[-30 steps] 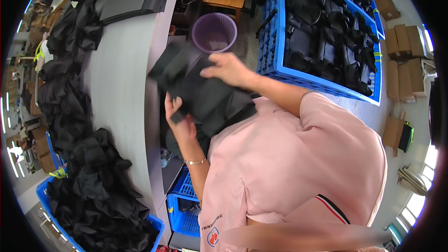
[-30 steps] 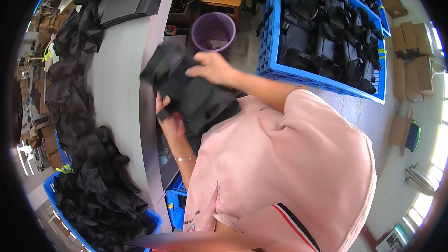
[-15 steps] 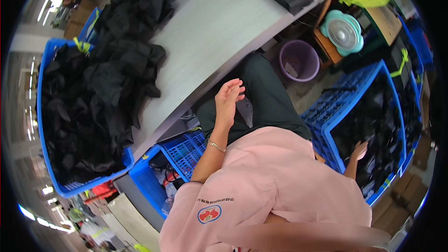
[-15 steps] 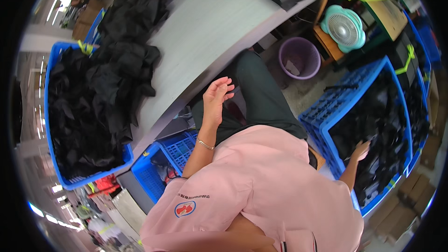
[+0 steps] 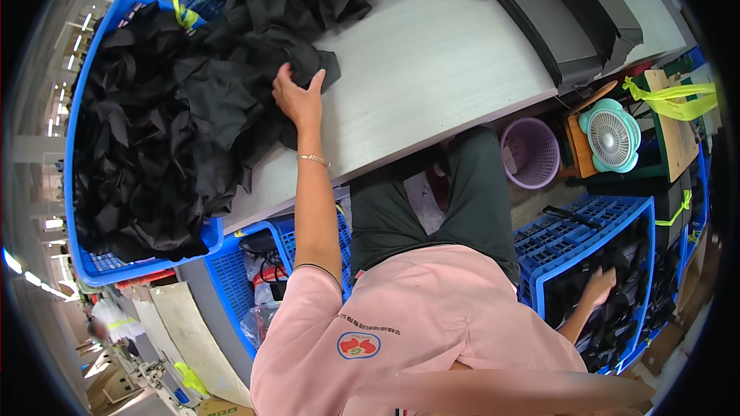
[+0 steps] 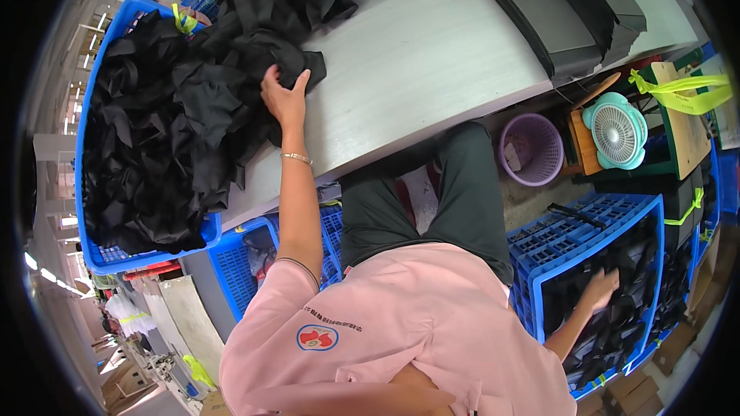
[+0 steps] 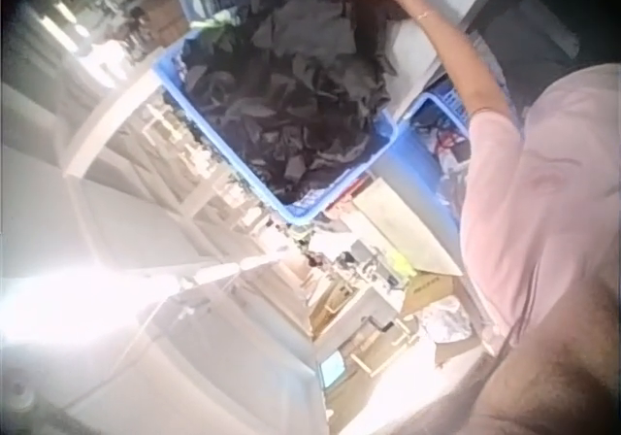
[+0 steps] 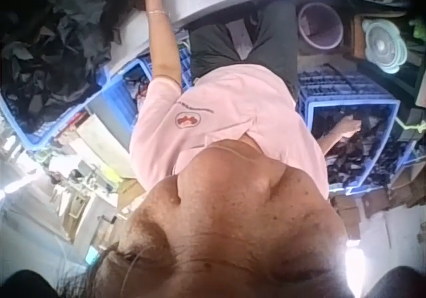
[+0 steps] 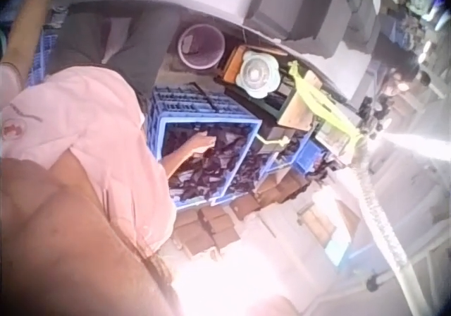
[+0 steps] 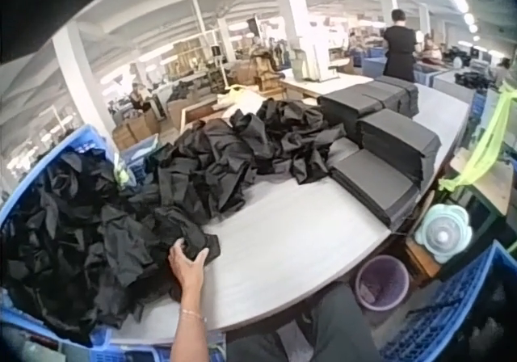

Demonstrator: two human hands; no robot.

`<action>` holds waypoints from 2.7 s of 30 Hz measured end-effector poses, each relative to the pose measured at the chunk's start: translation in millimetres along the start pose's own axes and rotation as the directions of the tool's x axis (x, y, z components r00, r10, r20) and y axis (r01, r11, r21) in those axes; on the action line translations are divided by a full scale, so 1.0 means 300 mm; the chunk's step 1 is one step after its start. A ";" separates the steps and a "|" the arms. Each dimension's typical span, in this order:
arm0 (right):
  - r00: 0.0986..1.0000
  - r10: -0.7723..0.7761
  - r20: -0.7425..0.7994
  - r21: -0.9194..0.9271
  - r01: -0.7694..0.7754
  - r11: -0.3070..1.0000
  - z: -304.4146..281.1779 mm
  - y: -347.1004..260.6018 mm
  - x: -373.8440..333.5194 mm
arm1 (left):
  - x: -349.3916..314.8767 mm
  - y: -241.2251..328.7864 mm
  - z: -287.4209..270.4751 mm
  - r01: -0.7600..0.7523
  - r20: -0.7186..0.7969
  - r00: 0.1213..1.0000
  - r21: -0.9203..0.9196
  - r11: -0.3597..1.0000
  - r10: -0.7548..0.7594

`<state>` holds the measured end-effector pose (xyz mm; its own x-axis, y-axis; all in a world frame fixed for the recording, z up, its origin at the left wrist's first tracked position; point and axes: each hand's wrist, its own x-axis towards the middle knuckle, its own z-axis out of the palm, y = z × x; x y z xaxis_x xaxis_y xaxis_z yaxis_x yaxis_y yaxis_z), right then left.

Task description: Inspecting and organizing black fabric components at a manufacturing workstation.

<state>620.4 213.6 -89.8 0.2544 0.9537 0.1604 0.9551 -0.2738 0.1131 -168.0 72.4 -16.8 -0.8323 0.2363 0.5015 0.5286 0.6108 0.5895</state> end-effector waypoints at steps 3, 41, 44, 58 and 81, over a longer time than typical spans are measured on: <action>0.967 -0.250 -0.047 0.489 0.240 0.839 -0.093 -0.452 -0.020 | -0.006 -0.005 0.032 0.098 0.128 0.988 -0.069 0.993 -0.088; 0.451 -0.868 -0.208 0.978 0.107 -0.179 -0.442 -1.503 -0.330 | -0.773 0.624 -0.344 0.041 0.413 0.689 -0.842 0.538 0.595; 0.542 -0.835 -0.096 0.953 -0.192 -0.235 -0.450 -1.568 -0.288 | -0.783 0.588 -0.378 0.153 0.509 0.627 -0.823 0.547 0.590; 0.648 -0.733 -0.204 0.933 -0.098 -0.346 -0.620 -1.340 -0.425 | -0.395 0.545 -0.067 0.332 0.656 0.612 -0.720 0.609 0.442; 0.588 -0.745 -0.314 0.944 0.280 -0.176 -0.518 -1.559 -0.500 | -0.506 0.477 -0.048 0.679 0.680 0.733 -0.732 0.063 0.006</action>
<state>111.9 179.4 -14.3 -0.6100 0.7259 0.3177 0.0463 0.4329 -0.9002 36.3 113.2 0.6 -0.7203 0.6911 -0.0596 -0.4093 -0.3541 0.8409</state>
